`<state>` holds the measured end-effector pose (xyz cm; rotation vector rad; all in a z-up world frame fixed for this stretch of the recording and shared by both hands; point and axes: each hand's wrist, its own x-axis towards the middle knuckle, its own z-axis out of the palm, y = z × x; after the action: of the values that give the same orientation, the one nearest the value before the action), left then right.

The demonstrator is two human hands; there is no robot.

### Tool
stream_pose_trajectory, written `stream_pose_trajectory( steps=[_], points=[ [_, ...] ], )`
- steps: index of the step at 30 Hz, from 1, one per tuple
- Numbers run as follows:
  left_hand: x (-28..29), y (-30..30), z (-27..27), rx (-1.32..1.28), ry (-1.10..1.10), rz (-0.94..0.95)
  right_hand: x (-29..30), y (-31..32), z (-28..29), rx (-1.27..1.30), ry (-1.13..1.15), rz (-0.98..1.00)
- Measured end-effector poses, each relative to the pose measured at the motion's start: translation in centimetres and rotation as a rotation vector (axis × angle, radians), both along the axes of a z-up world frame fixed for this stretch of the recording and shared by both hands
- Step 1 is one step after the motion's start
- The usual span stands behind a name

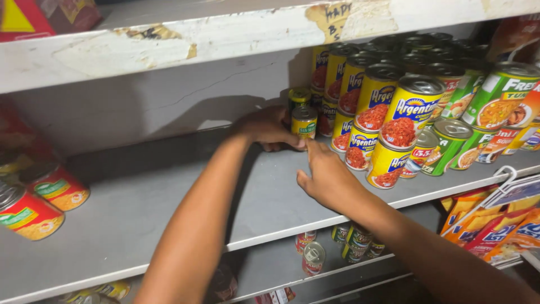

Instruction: Organizing and stacking various canned food items on shelves.

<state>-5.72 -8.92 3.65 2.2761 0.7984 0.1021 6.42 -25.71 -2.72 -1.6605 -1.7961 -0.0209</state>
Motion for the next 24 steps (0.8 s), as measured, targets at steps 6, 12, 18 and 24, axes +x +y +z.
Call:
stream_pose_trajectory(
  steps=[6,12,18,24],
  points=[
    [2.2,2.9,-5.0,0.314,-0.408,-0.023,-0.1,-0.3,-0.1,0.007,-0.028,0.036],
    [2.9,-0.1,-3.7,0.407,-0.306,0.162,-0.2,-0.3,-0.3,0.023,-0.021,0.037],
    [3.8,0.0,-4.4,0.438,-0.300,0.232,-0.3,-0.5,0.0,0.032,-0.021,0.052],
    [4.1,0.1,-4.7,0.443,-0.320,0.243,-0.1,-0.4,-0.3,0.038,-0.028,0.056]
  ],
)
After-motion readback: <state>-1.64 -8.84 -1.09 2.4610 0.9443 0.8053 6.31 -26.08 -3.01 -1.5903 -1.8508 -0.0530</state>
